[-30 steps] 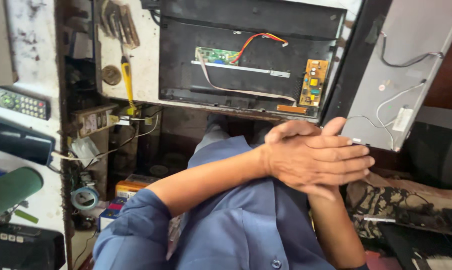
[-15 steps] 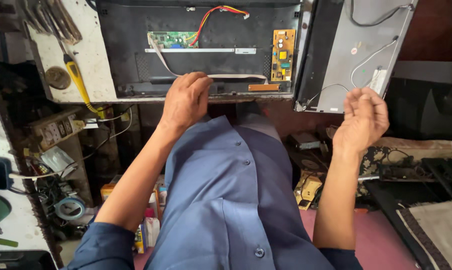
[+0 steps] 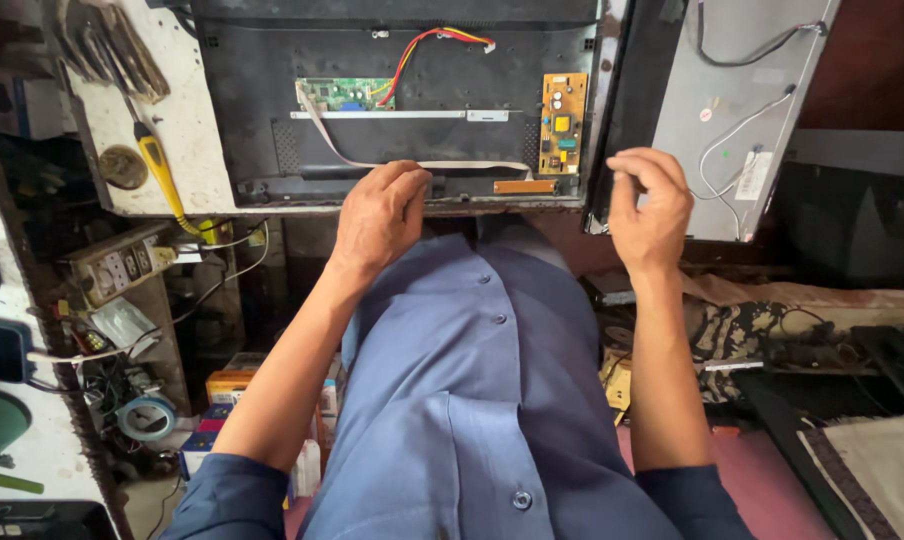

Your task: The person handles a disassembled flat-screen monitor, connecting and disconnecting ribbon cables and wires to the internal circuit boards. They reposition the screen panel and adjust the wiring multiple times on a cluttered workbench.

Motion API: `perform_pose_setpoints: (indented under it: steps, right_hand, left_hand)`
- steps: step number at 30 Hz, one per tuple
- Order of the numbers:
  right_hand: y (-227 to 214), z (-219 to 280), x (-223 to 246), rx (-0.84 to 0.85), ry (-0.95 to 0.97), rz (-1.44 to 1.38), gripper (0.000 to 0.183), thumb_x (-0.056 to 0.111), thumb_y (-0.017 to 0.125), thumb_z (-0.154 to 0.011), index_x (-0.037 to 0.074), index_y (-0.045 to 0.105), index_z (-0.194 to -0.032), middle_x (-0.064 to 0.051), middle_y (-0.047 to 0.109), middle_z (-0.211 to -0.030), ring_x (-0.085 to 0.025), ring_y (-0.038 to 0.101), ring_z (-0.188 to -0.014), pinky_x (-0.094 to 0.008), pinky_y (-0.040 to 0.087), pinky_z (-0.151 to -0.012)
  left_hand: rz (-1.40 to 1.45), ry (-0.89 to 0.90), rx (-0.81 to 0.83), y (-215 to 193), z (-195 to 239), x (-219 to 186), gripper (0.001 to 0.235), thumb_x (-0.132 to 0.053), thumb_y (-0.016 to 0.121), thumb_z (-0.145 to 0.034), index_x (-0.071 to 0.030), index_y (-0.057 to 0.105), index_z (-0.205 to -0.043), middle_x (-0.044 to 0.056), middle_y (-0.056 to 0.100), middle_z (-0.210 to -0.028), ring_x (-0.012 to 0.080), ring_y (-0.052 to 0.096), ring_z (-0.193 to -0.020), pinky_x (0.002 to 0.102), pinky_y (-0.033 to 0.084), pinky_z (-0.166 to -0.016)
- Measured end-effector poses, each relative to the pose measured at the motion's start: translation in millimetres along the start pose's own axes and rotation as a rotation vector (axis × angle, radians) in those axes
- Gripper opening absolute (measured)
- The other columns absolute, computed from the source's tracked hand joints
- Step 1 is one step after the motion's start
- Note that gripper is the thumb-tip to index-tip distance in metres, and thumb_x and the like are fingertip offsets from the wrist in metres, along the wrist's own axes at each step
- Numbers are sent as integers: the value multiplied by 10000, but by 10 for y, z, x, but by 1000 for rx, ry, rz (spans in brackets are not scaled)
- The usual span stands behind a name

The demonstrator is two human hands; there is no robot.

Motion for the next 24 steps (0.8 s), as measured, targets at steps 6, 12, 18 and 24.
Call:
perform_pose_setpoints:
  steps: [6,12,18,24]
  right_hand:
    - [189,-215,128,78,-56,-8,122,-36,689,-950,1,735,-1057,-138,712,-1108,-289,706,-1016,-356,562,-902]
    - [192,-284,76,87,-27,-30,115,-25,692,-950,2,741,-1051,-132,716,-1097,-281,709,-1007,-356,563,-885]
    - [150,-297,-53,70,-24,5,115,-24,695,-950,1,745,-1050,-130,722,-1100,-274,709,-1022,-353,559,-902]
    - [134,-304,-100,64,-23,-12,113,-23,695,-960,2,744,-1059,-129,722,-1107,-270,712,-1016,-350,563,-903]
  left_hand:
    - [10,-2,1,49,-49,-6,187,30,703,-876,-12,699,-1058,147,702,-1086,349,700,-965,419,575,-821]
    - [14,-36,5,49,-39,51,179,30,702,-884,-9,695,-1059,142,704,-1079,351,701,-952,420,573,-801]
    - [-6,-60,-34,-31,-65,68,171,46,683,-888,-12,697,-1048,124,707,-1068,339,705,-946,414,573,-792]
    - [-7,-61,-42,-103,-116,61,163,44,678,-897,-12,695,-1050,121,706,-1079,338,705,-960,414,573,-803]
Point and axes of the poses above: each hand's wrist, its own z-axis away from the middle knuckle, its own y-axis out of the palm, x = y × z, the point moved 7 cm from there along -z, towards the middle knuckle
